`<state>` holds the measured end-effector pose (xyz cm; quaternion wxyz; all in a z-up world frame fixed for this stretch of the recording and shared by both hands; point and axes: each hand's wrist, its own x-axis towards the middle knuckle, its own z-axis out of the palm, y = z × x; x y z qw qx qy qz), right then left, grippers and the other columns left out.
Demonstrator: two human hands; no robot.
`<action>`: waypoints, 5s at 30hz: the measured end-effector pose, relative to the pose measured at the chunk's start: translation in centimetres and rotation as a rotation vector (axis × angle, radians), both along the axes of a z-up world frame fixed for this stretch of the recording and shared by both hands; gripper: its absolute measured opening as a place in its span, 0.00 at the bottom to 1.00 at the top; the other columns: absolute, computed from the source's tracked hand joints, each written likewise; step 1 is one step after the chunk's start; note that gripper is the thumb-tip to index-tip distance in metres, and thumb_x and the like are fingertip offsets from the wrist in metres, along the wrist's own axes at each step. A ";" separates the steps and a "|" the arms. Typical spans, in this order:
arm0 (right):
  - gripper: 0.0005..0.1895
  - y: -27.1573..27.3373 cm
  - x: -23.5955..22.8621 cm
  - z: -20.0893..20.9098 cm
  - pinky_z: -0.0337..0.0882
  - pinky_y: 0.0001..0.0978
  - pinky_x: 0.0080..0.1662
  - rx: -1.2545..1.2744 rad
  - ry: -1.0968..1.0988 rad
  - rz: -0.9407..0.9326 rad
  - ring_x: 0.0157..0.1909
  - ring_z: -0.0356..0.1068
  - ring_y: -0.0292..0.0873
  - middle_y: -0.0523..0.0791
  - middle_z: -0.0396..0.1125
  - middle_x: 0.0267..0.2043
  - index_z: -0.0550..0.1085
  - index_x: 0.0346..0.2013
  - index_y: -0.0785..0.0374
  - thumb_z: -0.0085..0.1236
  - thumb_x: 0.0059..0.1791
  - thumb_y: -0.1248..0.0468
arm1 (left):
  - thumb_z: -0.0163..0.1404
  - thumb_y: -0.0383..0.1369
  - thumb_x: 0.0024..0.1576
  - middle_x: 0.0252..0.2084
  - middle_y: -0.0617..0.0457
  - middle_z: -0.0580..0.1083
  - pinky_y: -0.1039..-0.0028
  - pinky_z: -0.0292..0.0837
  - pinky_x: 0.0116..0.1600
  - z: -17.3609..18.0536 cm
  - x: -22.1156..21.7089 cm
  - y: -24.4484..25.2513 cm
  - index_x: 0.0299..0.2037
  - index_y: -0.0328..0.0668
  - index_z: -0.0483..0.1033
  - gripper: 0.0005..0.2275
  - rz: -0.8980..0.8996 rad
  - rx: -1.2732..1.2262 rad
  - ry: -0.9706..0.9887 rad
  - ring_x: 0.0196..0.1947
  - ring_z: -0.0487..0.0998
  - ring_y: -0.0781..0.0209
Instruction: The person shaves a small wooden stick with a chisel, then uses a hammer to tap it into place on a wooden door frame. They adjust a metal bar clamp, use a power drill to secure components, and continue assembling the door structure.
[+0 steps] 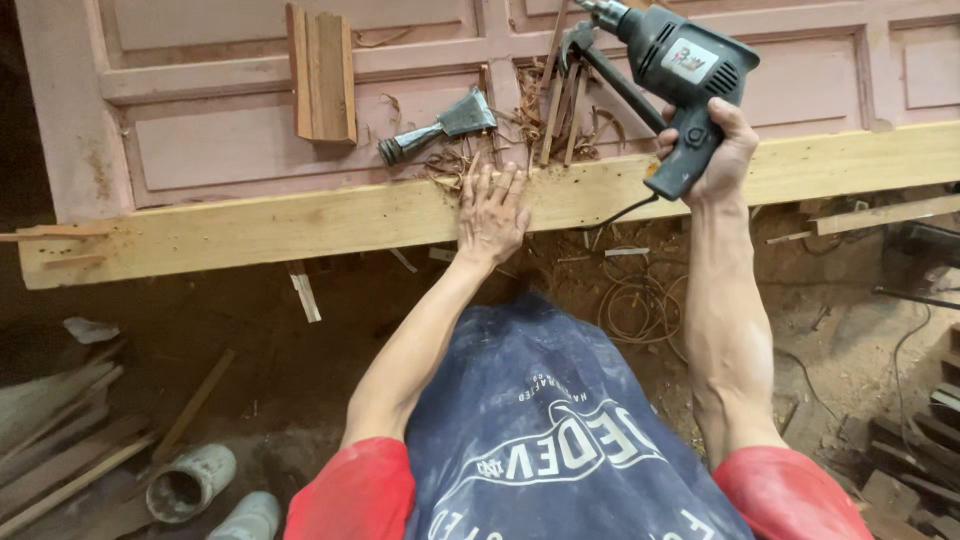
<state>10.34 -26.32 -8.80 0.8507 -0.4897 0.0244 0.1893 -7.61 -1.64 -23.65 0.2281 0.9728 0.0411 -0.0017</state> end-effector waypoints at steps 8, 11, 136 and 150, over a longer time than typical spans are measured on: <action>0.22 -3.0 4.9 -6.5 0.75 0.40 0.32 -0.298 0.128 -0.199 0.31 0.72 0.49 0.53 0.72 0.37 0.72 0.51 0.74 0.56 0.54 0.56 | 0.42 0.48 0.63 0.77 0.52 0.56 0.41 0.34 0.76 0.2 0.2 -1.0 0.73 0.48 0.59 0.29 0.035 0.059 -0.053 0.76 0.51 0.38; 0.14 -0.8 2.1 -6.0 0.75 0.47 0.40 -1.206 -0.407 -0.336 0.38 0.73 0.51 0.52 0.72 0.37 0.75 0.45 0.68 0.58 0.53 0.59 | 0.43 0.47 0.62 0.76 0.52 0.58 0.42 0.35 0.75 0.3 0.0 -0.9 0.72 0.48 0.60 0.28 0.048 0.063 -0.070 0.75 0.52 0.37; 0.20 18.2 0.6 22.7 0.75 0.37 0.29 -1.620 -0.204 1.024 0.26 0.74 0.46 0.53 0.75 0.31 0.78 0.47 0.68 0.66 0.41 0.64 | 0.49 0.39 0.60 0.21 0.49 0.77 0.72 0.75 0.23 18.7 17.3 4.9 0.28 0.36 0.77 0.14 -0.124 -1.131 -0.631 0.19 0.78 0.63; 0.41 15.4 -1.6 22.0 0.77 0.40 0.35 -1.784 -0.324 1.187 0.28 0.77 0.50 0.55 0.74 0.32 0.68 0.65 0.63 0.68 0.38 0.62 | 0.53 0.38 0.61 0.34 0.48 0.73 0.69 0.73 0.39 21.8 10.3 3.5 0.36 0.37 0.74 0.11 -0.162 -1.073 -0.674 0.32 0.75 0.58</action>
